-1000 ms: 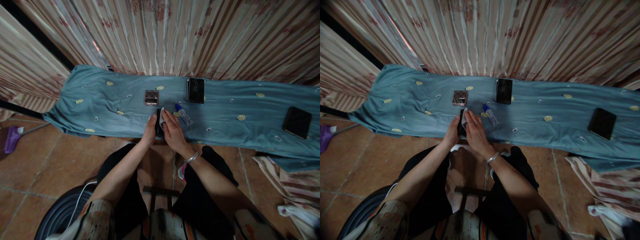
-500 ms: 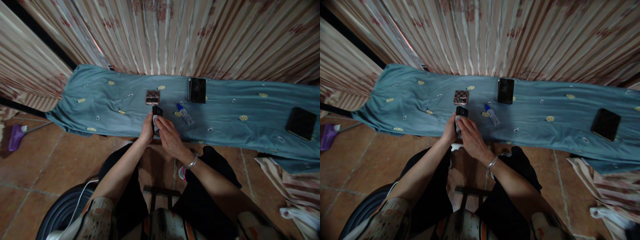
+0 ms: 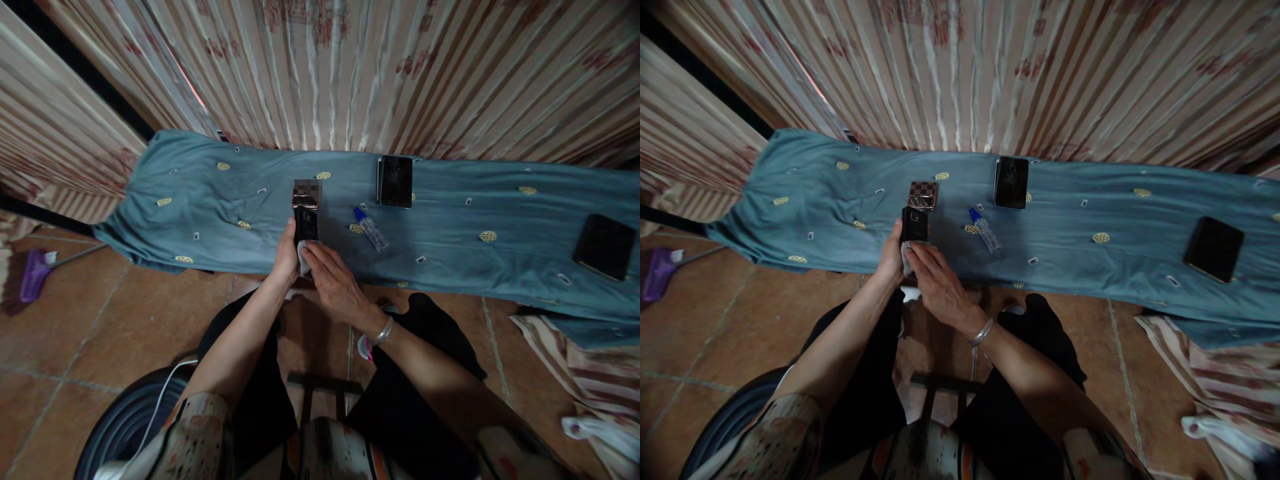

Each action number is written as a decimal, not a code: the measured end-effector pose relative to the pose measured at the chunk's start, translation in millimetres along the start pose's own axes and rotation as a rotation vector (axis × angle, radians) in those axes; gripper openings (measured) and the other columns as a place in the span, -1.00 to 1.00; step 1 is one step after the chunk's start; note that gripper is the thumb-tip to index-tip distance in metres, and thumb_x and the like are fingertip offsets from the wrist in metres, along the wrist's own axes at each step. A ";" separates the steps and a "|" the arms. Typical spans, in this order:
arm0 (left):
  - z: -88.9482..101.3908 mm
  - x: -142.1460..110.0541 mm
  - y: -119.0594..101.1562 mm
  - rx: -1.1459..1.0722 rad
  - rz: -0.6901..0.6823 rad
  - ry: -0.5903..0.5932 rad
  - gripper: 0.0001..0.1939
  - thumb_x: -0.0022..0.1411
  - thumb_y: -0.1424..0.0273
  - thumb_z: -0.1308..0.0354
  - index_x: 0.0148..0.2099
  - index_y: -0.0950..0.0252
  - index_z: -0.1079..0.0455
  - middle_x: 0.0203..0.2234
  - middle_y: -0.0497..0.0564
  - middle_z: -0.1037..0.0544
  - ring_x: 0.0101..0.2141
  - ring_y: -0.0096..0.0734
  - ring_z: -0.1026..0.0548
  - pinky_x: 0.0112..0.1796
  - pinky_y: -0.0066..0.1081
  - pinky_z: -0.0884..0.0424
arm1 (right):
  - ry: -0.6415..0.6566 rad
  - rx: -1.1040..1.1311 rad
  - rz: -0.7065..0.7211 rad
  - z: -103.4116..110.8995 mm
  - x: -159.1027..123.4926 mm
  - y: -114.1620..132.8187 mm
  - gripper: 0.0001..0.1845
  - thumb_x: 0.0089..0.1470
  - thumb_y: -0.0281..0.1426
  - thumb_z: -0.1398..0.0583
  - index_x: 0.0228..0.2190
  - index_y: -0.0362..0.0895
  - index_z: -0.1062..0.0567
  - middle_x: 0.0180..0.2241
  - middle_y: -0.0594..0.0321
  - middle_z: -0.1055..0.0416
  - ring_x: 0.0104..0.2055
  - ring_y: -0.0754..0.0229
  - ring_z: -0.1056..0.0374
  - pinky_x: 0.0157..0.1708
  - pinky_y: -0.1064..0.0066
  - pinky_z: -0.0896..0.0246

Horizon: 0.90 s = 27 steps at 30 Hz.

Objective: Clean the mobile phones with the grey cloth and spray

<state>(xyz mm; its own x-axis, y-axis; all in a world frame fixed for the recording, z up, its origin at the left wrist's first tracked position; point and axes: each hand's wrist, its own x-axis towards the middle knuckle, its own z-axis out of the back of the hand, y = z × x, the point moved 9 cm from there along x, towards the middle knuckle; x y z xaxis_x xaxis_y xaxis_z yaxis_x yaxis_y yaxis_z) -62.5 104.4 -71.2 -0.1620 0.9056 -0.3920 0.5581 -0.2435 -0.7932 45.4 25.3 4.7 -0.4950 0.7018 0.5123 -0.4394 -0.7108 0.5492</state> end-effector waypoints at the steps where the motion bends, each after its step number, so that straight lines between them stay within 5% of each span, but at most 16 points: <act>1: -1.1 -1.5 -0.2 -0.011 0.018 -0.015 -0.50 0.31 -0.06 -0.14 -0.29 0.31 -0.51 -0.50 -0.01 -0.59 -0.50 -0.46 -0.52 -0.39 -0.47 -0.45 | -0.002 0.000 -0.010 -0.5 0.1 -2.0 -0.37 0.35 -0.56 0.07 0.39 -0.16 -0.20 0.33 -0.03 -0.30 0.41 0.00 -0.16 0.37 -0.07 -0.22; 11: -15.0 -16.1 2.7 -0.077 0.054 -0.065 -0.61 0.46 0.19 -0.02 -0.28 0.33 -0.51 -0.52 -0.05 -0.58 -0.46 -0.47 -0.55 -0.25 -0.47 -0.47 | -0.038 0.006 -0.200 4.3 4.6 -38.7 -0.36 0.31 -0.53 0.06 0.37 -0.13 -0.25 0.33 -0.01 -0.31 0.37 0.00 -0.21 0.39 -0.08 -0.17; 19: -23.7 -23.0 11.4 -0.077 0.070 -0.013 -0.71 0.41 0.29 -0.07 -0.24 0.33 -0.54 -0.38 0.03 -0.68 -0.06 -0.26 -0.64 0.07 -0.31 -0.47 | -0.087 -0.012 -0.290 14.0 7.0 -62.4 -0.39 0.33 -0.48 0.06 0.35 -0.14 -0.28 0.35 0.01 -0.28 0.40 0.03 -0.19 0.42 -0.06 -0.11; 27: -29.6 -26.2 21.2 -0.024 0.004 0.095 -0.75 0.36 0.31 -0.15 -0.15 0.35 -0.59 -0.06 0.11 -0.69 0.19 -0.21 -0.50 0.28 -0.25 -0.29 | -0.104 -0.075 -0.226 20.8 11.8 -53.7 -0.41 0.36 -0.45 0.10 0.35 -0.20 -0.28 0.34 -0.05 -0.30 0.43 0.03 -0.15 0.44 -0.09 -0.04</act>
<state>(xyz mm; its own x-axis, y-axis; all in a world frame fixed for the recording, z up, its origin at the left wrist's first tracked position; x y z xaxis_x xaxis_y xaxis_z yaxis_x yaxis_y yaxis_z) -22.4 85.8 -63.9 -0.0827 0.9337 -0.3483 0.5783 -0.2397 -0.7798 78.8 72.7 -5.0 -0.2999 0.8418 0.4489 -0.5869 -0.5338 0.6088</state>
